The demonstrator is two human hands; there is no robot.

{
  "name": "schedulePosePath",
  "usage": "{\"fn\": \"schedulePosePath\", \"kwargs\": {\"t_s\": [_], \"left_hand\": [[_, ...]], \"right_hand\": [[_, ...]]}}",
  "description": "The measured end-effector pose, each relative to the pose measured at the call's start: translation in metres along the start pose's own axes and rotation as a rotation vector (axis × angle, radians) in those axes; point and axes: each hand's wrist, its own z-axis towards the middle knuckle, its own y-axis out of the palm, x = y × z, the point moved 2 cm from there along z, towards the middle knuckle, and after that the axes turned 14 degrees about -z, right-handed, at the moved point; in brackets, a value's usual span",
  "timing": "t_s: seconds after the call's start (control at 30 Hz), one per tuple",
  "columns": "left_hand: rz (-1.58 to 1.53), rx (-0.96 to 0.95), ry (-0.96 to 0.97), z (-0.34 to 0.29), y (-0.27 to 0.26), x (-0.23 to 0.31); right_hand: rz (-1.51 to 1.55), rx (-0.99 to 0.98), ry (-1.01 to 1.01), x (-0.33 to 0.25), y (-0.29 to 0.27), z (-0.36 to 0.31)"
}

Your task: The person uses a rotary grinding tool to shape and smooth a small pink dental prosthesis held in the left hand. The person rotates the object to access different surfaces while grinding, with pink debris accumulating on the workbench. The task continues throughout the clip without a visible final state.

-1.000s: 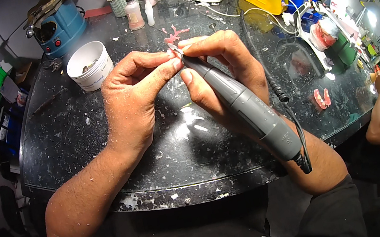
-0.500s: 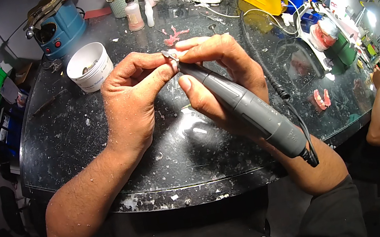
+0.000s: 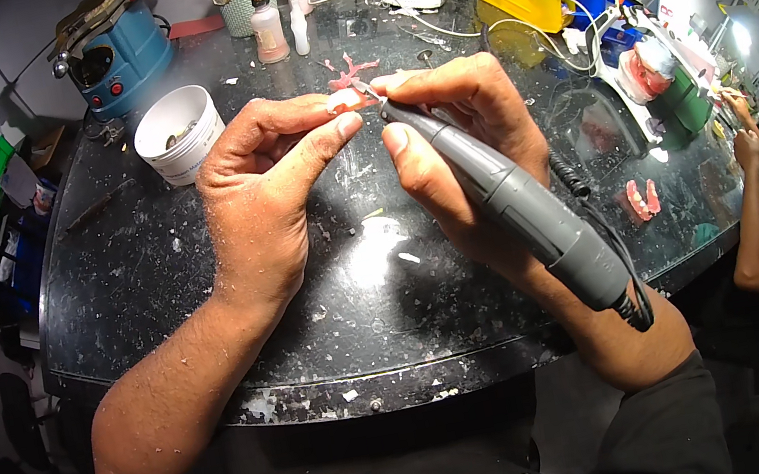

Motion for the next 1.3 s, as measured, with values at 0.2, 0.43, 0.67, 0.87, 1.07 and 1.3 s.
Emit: {"fn": "schedulePosePath", "kwargs": {"t_s": [0.2,0.43,0.67,0.87,1.07,1.3], "left_hand": [[0.053,-0.035,0.055,-0.001,-0.004,0.002],[0.056,-0.026,0.067,-0.001,0.0,0.001],[0.021,-0.01,0.02,-0.002,0.0,0.002],[0.041,-0.019,0.061,-0.002,-0.001,0.002],[0.024,-0.004,0.041,-0.004,-0.003,0.002],[0.05,-0.015,0.057,-0.003,-0.002,0.003]], "right_hand": [[-0.052,-0.013,-0.093,-0.006,0.001,0.002],[-0.013,-0.01,-0.017,-0.003,0.004,0.0],[-0.028,-0.145,0.05,-0.007,-0.001,-0.002],[0.01,-0.034,-0.068,-0.002,0.007,-0.002],[-0.036,-0.055,-0.133,0.0,0.006,-0.001],[-0.03,-0.036,-0.112,-0.002,0.007,0.0]]}}
